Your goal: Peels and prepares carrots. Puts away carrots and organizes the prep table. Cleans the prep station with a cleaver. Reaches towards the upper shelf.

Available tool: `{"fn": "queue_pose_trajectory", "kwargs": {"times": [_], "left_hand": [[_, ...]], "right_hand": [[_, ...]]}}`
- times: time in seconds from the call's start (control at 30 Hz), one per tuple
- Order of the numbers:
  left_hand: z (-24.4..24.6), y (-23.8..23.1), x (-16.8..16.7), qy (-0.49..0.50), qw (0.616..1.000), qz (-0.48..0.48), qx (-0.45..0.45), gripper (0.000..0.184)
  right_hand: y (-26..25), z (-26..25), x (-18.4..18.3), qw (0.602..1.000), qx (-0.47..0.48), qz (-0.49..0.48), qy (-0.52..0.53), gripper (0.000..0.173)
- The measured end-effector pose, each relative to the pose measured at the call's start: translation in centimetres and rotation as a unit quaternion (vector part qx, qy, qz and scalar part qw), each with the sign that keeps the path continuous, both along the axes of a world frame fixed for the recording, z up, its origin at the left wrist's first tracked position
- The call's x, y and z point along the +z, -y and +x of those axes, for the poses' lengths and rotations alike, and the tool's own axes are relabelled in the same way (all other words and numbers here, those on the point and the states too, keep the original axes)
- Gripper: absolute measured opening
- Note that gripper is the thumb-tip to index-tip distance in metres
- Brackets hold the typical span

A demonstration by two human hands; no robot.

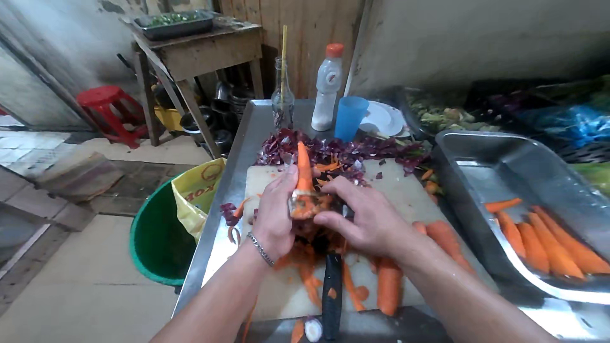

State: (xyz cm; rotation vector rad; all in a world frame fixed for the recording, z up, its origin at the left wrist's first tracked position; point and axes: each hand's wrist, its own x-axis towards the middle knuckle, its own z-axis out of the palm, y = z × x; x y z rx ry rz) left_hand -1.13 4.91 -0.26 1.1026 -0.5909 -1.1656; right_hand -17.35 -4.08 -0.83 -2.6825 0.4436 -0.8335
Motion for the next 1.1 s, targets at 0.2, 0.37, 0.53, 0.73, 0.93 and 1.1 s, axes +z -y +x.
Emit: {"fn": "queue_pose_trajectory", "kwargs": {"times": [0.2,0.37,0.53,0.73,0.93,1.1], "left_hand": [[-0.5,-0.6,0.2,0.007,0.998,0.018,-0.056,0.052],[-0.6,-0.6,0.3,0.013,0.994,-0.004,-0.104,0.051],[-0.6,-0.4,0.3,-0.006,0.995,0.012,-0.094,0.053],[0.3,-0.2,0.0,-0.042,0.998,0.016,-0.052,0.045],[-0.6,-0.1,0.7,-0.056,0.995,0.056,-0.060,0.051],[-0.6,-0.5,0.7,-0.009,0.995,0.034,-0.089,0.051]], "right_hand": [[1.3,-0.5,-0.2,1.000,-0.022,-0.010,0.012,0.050],[3.4,-1.3,0.2,0.995,-0.096,0.022,0.030,0.052],[2.9,-1.7,1.0,0.993,-0.089,0.055,0.051,0.050],[-0.5,0.1,0.0,1.000,0.014,0.004,0.011,0.050],[1.5,-0.8,-0.1,0.999,-0.030,-0.023,0.006,0.051],[2.8,-1.2,0.0,0.999,-0.047,-0.022,0.018,0.053]]}}
